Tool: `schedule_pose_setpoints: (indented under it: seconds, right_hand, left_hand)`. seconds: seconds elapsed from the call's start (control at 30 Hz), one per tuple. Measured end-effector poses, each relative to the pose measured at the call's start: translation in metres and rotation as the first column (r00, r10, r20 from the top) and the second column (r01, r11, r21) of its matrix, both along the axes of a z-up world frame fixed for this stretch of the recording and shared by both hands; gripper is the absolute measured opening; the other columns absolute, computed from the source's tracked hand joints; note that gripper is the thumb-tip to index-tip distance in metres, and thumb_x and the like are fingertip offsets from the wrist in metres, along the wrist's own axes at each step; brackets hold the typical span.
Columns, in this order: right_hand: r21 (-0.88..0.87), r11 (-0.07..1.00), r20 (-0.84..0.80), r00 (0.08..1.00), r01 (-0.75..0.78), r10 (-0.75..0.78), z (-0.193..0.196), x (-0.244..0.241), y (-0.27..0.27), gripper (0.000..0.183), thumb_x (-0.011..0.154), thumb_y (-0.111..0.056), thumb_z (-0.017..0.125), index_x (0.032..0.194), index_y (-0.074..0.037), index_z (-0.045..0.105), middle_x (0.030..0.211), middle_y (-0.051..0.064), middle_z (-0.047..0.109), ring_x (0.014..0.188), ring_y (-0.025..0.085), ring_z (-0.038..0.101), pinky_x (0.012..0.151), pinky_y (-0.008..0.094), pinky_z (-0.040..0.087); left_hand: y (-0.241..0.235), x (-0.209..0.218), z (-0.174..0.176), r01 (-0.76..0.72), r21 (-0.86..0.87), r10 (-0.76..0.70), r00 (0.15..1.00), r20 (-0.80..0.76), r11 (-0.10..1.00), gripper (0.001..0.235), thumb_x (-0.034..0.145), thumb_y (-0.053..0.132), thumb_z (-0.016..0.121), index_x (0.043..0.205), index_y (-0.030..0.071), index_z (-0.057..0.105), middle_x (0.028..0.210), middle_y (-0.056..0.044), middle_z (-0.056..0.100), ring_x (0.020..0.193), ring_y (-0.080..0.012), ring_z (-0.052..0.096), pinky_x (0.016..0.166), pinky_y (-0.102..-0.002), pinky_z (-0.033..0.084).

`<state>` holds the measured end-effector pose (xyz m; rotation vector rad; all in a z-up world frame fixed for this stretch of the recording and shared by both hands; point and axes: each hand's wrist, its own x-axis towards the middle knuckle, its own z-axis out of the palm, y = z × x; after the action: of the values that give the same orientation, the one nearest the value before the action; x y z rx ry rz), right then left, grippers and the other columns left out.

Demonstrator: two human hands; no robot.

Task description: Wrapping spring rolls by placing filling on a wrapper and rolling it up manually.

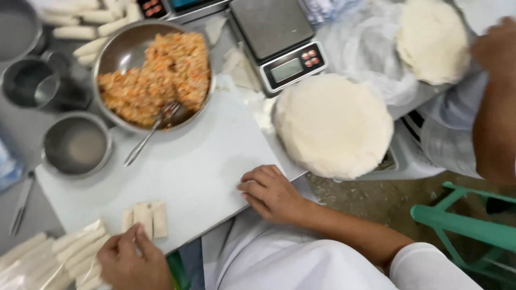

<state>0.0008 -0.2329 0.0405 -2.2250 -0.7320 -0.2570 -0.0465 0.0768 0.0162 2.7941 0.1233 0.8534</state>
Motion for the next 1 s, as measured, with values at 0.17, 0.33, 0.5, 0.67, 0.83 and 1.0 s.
schedule_pose_setpoints:
  seconds: [0.17, 0.33, 0.5, 0.67, 0.83, 1.0]
  right_hand:
    - [-0.165, 0.884, 0.181, 0.895, 0.437, -0.409, 0.007, 0.008, -0.057, 0.019, 0.098, -0.022, 0.064, 0.110, -0.007, 0.064, 0.112, 0.011, 0.065, 0.101, 0.030, 0.060, 0.085, 0.044, 0.042]
    - [-0.144, 0.801, 0.081, 0.813, 0.582, -0.576, 0.015, 0.006, -0.095, 0.009, 0.093, -0.002, 0.063, 0.102, -0.003, 0.061, 0.107, 0.012, 0.065, 0.093, 0.031, 0.059, 0.081, 0.042, 0.046]
    - [0.158, 0.676, -0.313, 0.686, 0.720, -0.657, 0.044, 0.009, -0.107, 0.010, 0.099, -0.009, 0.065, 0.098, -0.004, 0.073, 0.110, 0.011, 0.077, 0.111, 0.021, 0.072, 0.096, 0.032, 0.056]
    - [0.342, 0.669, -0.475, 0.736, 0.660, -0.482, 0.068, 0.009, -0.111, 0.019, 0.104, -0.024, 0.056, 0.106, -0.008, 0.067, 0.125, 0.012, 0.072, 0.120, 0.019, 0.066, 0.099, 0.030, 0.049]
    - [0.674, 0.474, -0.686, 0.719, 0.567, 0.114, 0.088, -0.008, -0.078, 0.021, 0.104, -0.027, 0.056, 0.093, -0.009, 0.056, 0.076, -0.002, 0.056, 0.062, 0.006, 0.049, 0.054, 0.020, 0.035]
    - [0.618, 0.137, -0.771, 0.561, 0.774, 0.302, 0.023, -0.003, -0.044, 0.013, 0.102, -0.023, 0.060, 0.101, -0.011, 0.055, 0.090, 0.003, 0.066, 0.077, 0.013, 0.066, 0.069, 0.027, 0.054]
  left_hand:
    - [0.003, 0.008, -0.001, -0.042, 0.140, 0.063, 0.988, -0.144, 0.989, 0.043, 0.125, 0.032, 0.055, 0.123, -0.003, 0.080, 0.115, -0.022, 0.057, 0.081, -0.0292, 0.057, 0.077, -0.046, 0.055]
    - [-0.014, 0.019, 0.012, 0.094, 0.029, -0.093, 0.995, -0.035, 0.995, 0.027, 0.118, 0.021, 0.067, 0.121, -0.001, 0.082, 0.116, -0.022, 0.066, 0.079, -0.0320, 0.064, 0.070, -0.045, 0.057]
    - [-0.029, 0.032, 0.009, 0.256, 0.005, -0.256, 0.965, 0.060, 0.967, 0.014, 0.110, 0.018, 0.073, 0.108, 0.010, 0.084, 0.105, -0.007, 0.079, 0.095, -0.0225, 0.074, 0.086, -0.034, 0.046]
    - [-0.067, 0.030, 0.022, 0.322, -0.340, -0.384, 0.914, -0.132, 0.884, 0.022, 0.105, 0.022, 0.064, 0.121, 0.012, 0.075, 0.118, -0.006, 0.072, 0.112, -0.0218, 0.065, 0.103, -0.040, 0.043]
    - [-0.102, 0.048, 0.039, 0.272, -0.758, -0.575, 0.802, -0.161, 0.592, 0.053, 0.105, 0.039, 0.044, 0.142, 0.002, 0.056, 0.140, -0.016, 0.063, 0.131, -0.0278, 0.060, 0.109, -0.039, 0.046]
    - [-0.090, 0.054, -0.004, -0.236, -0.950, -0.691, 0.722, -0.030, -0.205, 0.087, 0.089, 0.076, 0.033, 0.135, 0.006, 0.057, 0.118, -0.012, 0.071, 0.101, -0.0222, 0.066, 0.089, -0.037, 0.053]
